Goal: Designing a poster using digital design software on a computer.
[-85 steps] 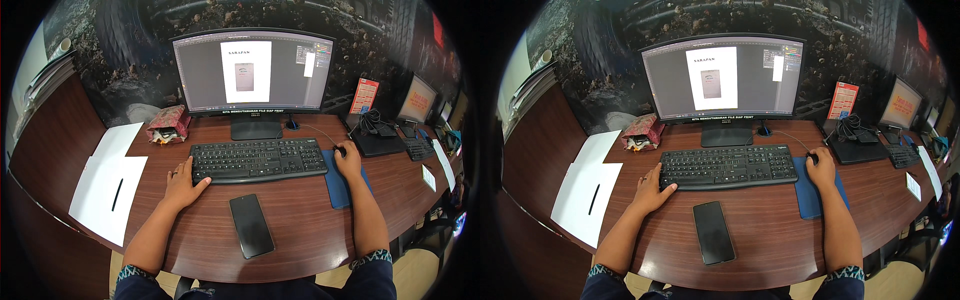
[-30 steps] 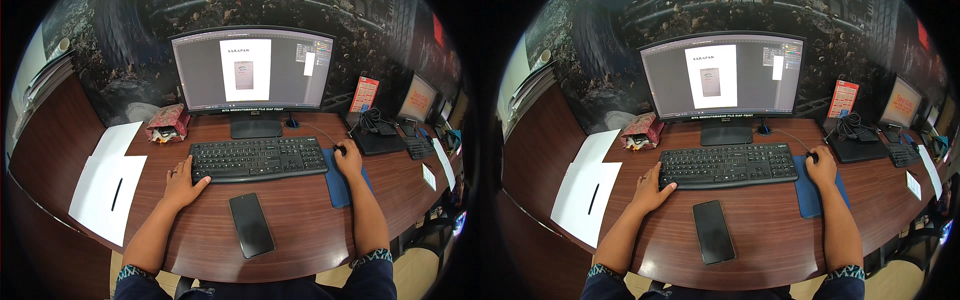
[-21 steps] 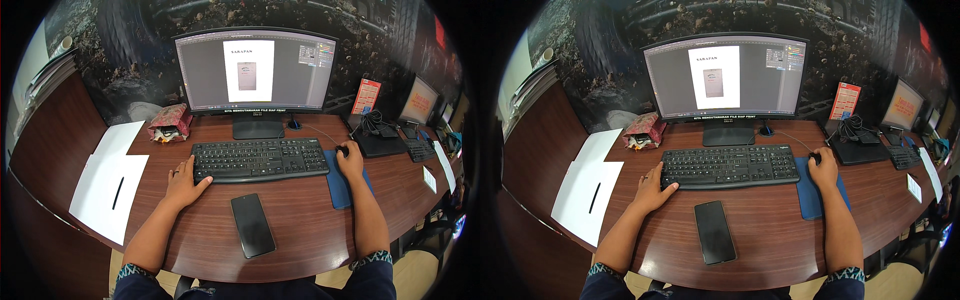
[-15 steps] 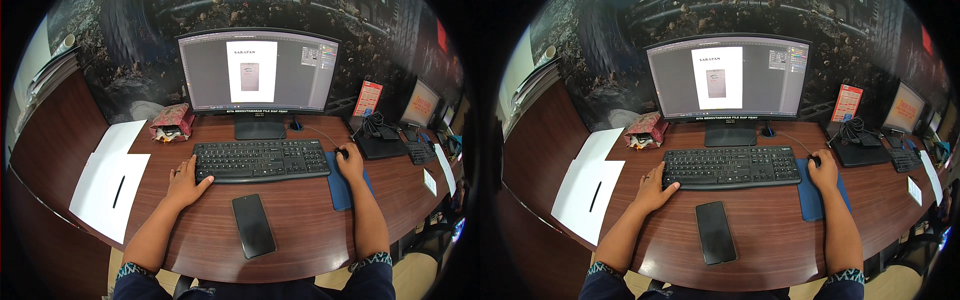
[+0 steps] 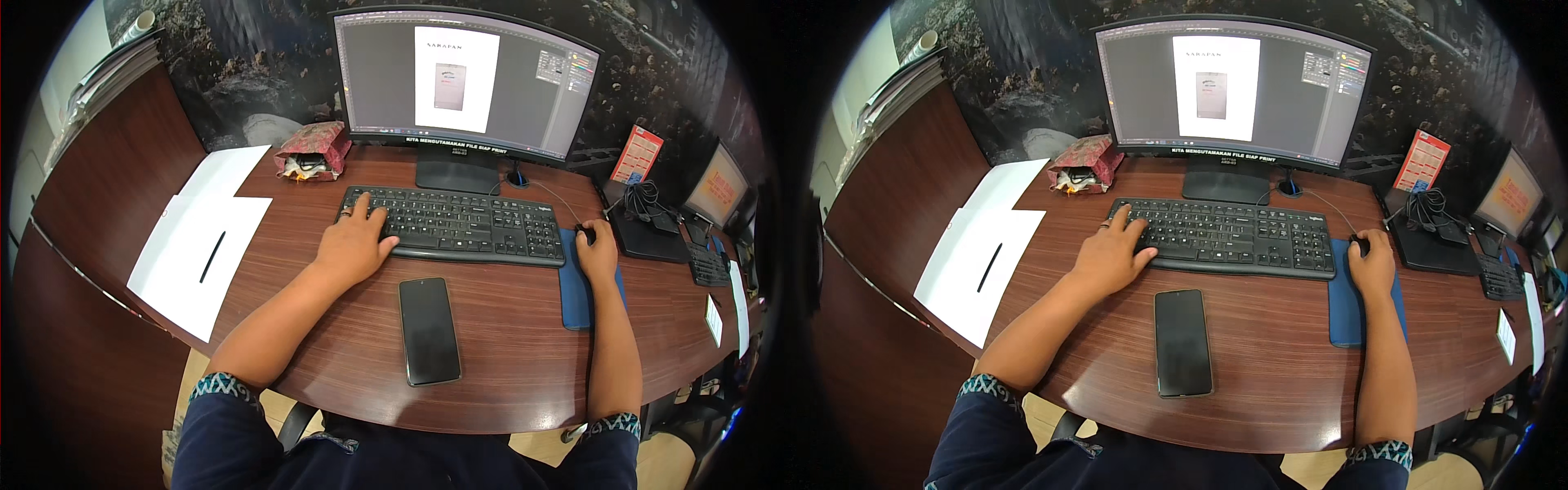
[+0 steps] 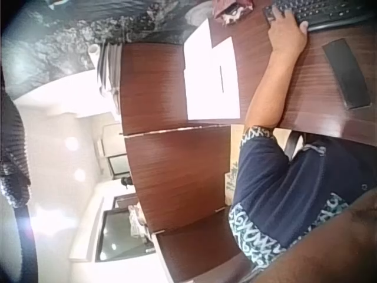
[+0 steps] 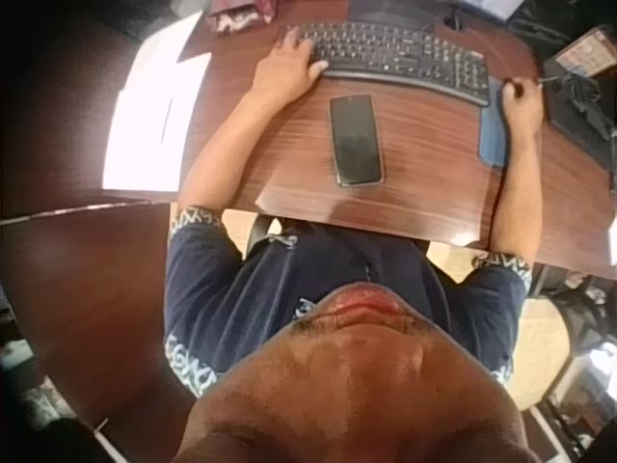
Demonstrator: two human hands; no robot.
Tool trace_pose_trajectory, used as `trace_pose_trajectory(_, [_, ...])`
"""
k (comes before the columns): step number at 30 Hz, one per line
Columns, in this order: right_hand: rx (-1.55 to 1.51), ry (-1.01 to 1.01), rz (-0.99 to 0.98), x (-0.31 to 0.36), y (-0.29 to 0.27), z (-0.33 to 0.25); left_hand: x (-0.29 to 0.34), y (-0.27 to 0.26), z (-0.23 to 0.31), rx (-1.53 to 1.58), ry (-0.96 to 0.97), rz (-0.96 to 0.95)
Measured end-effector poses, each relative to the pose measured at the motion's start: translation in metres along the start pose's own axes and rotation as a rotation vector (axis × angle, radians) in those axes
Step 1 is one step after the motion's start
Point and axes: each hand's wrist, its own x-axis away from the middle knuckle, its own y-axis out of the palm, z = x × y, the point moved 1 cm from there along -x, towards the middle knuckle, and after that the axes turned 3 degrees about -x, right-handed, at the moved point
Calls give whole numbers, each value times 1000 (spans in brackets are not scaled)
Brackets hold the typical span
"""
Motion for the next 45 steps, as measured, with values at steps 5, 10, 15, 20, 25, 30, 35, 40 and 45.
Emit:
trace_pose_trajectory(5, [4, 11, -5, 4, 0, 1, -21, -1, 21, -136, -9, -167])
trace_pose_trajectory(10, [-3, 26, -11, 6, -4, 3, 3, 2, -4, -79, 6, 81])
trace_pose_trajectory(15, [-67, -22, -2, 2, -2, 5, 18, -2, -40, 67, -226, -35])
trace_pose_trajectory(20, [-106, -43, -7, 2, 0, 4, 18, 0, -42, 10, -166, -14])
trace_pose_trajectory(25, [-115, -71, 17, 3, 0, 4, 19, -1, -41, 38, -170, -9])
trace_pose_trajectory(30, [-113, -58, 7, 3, 0, 2, 19, 0, -43, 43, -164, 8])
trace_pose_trajectory(35, [-85, -33, 18, 3, 2, 5, 19, 1, -44, 49, -156, 16])
trace_pose_trajectory(40, [-72, -7, -1, 2, 0, 4, 19, 0, -43, 47, -155, 12])
trace_pose_trajectory(45, [-62, -9, 4, 2, 2, 5, 19, 1, -44, 37, -147, 25])
